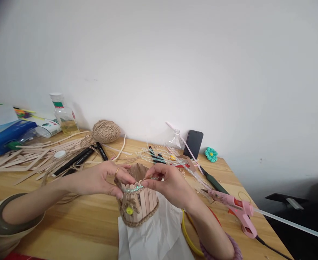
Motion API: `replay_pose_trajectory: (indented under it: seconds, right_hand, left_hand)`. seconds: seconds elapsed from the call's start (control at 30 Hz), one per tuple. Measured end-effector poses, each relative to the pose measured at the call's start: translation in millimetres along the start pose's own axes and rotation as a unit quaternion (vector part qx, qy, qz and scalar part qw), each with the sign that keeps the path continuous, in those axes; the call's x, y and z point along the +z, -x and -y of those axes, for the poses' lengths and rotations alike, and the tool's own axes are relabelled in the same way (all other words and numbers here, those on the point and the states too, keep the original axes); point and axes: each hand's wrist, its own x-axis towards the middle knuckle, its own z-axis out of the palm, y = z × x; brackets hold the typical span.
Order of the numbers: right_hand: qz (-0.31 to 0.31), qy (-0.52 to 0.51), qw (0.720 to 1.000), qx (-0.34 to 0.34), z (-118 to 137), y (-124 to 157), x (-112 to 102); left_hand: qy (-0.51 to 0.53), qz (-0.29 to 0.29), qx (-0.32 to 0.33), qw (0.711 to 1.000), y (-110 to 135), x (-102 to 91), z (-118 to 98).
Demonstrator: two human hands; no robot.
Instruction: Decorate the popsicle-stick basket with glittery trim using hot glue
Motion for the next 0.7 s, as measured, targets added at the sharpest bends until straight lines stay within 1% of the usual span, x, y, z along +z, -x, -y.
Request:
replay_pose_trajectory:
  seconds: [0.07, 0.13, 0.2, 0.27, 0.33, 0.37, 0.4, 0.43, 0.5, 0.53, 0.57, 0.6, 0.63, 0.67, 0.7]
  right_hand:
    - [-0.014, 0.005, 1.000, -0.001, 1.6, 0.0, -0.8]
    - [-0.040, 0.026, 0.999, -0.008, 1.5, 0.7, -2.2]
    - [-0.086, 0.069, 0.993, -0.043, -0.4, 2.8, -3.5]
    - [-0.165, 0.130, 0.972, -0.110, -2.0, 7.4, -3.8]
    - [-0.248, 0.181, 0.935, -0.176, -0.5, 16.6, -3.5]
    - [-0.277, 0.201, 0.917, -0.203, 1.5, 23.3, -3.4]
    - [-0.294, 0.219, 0.902, -0.226, 4.1, 31.5, -3.6]
    - [-0.297, 0.235, 0.892, -0.248, 6.5, 41.2, -4.4]
    - [-0.273, 0.274, 0.880, -0.276, 7.5, 64.4, -8.0]
    - [-0.243, 0.287, 0.885, -0.273, 4.5, 77.6, -11.0]
    - [-0.216, 0.298, 0.894, -0.256, -1.4, 91.7, -14.9]
    - [-0.188, 0.307, 0.907, -0.218, -10.5, 106.4, -19.6]
    - [-0.172, 0.321, 0.917, -0.162, -22.3, 121.5, -24.8]
    - [-0.165, 0.328, 0.926, -0.085, -36.0, 136.6, -30.5]
    - [-0.194, 0.326, 0.925, 0.005, -50.8, 151.2, -36.3]
  left_hand:
    - [0.017, -0.012, -0.010, 1.000, -0.5, 2.5, 1.3]
    - [0.026, -0.027, -0.005, 0.999, -0.5, 4.4, 3.0]
    - [0.036, -0.044, -0.007, 0.998, -0.5, 5.4, 4.6]
    - [0.044, -0.062, -0.016, 0.997, -0.5, 6.0, 5.8]
    - [0.054, -0.083, -0.028, 0.995, -0.5, 6.2, 6.5]
    - [0.059, -0.092, -0.033, 0.993, -0.3, 6.2, 6.8]
    - [0.065, -0.098, -0.038, 0.992, 0.1, 6.2, 7.2]
    - [0.070, -0.104, -0.042, 0.991, 0.7, 6.1, 7.6]
    - [0.082, -0.113, -0.046, 0.989, 2.6, 5.8, 9.0]
    - [0.088, -0.117, -0.046, 0.988, 3.8, 5.6, 10.1]
    - [0.093, -0.123, -0.044, 0.987, 4.9, 5.4, 11.5]
    - [0.098, -0.129, -0.042, 0.986, 6.0, 5.3, 13.4]
    - [0.104, -0.136, -0.039, 0.984, 7.0, 5.2, 15.6]
    - [0.111, -0.142, -0.033, 0.983, 7.6, 5.2, 18.3]
    - [0.118, -0.147, -0.027, 0.982, 8.0, 5.3, 21.1]
